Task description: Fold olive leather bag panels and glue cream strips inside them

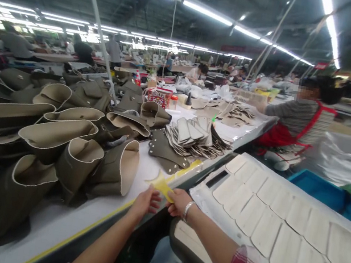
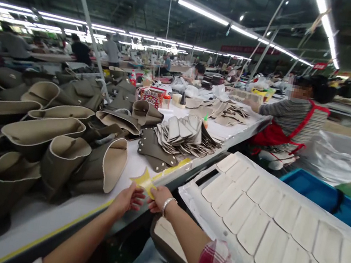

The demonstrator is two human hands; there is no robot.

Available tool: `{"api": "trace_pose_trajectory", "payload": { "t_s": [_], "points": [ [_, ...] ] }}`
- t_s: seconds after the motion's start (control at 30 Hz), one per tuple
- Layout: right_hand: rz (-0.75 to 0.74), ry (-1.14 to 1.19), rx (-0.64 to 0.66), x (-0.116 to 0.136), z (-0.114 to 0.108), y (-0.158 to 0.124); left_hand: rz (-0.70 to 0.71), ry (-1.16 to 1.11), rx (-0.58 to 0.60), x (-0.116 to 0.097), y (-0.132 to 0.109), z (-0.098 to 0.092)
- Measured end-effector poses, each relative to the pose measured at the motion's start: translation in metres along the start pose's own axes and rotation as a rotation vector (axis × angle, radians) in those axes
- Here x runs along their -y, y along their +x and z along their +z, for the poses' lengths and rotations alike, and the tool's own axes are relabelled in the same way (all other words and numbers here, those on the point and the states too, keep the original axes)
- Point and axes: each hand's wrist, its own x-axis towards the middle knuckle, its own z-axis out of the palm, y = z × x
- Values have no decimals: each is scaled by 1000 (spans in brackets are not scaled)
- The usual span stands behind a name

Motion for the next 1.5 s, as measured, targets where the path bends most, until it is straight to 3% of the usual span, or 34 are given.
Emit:
{"api": "trace_pose_trajectory", "payload": {
  "t_s": [0.07,0.2,0.27,0.33,0.43,0.6,0.8,0.9,1.03,1.1,1.27,1.4,1.5],
  "points": [
    [7,-81,-37,5,3,32,96,169,-4,-2,-4,-12],
    [10,-302,-84,10,16,72,451,774,-40,-9,-16,-40],
    [4,-414,-120,14,21,80,505,962,-48,-10,-12,-49],
    [-24,-515,-173,21,19,85,555,1012,-54,-9,2,-48],
    [-134,-643,-311,34,-1,93,674,1002,-70,-12,35,-29],
    [-237,-799,-539,39,-68,110,719,1002,-165,-27,102,12],
    [-315,-917,-717,55,-127,133,779,988,-141,-34,153,34],
    [-439,-1021,-751,80,-135,143,788,1049,-137,-36,167,45],
    [-635,-1190,-718,115,-135,159,694,1182,-157,-42,178,60],
    [-640,-1239,-717,129,-138,172,650,1223,-154,-43,180,65],
    [-490,-1280,-656,154,-158,210,637,1213,-136,-36,181,67],
    [-534,-1249,-621,163,-177,209,651,1013,-131,-34,184,65],
    [-627,-1187,-682,165,-183,186,548,581,-144,-45,188,69]
  ]
}}
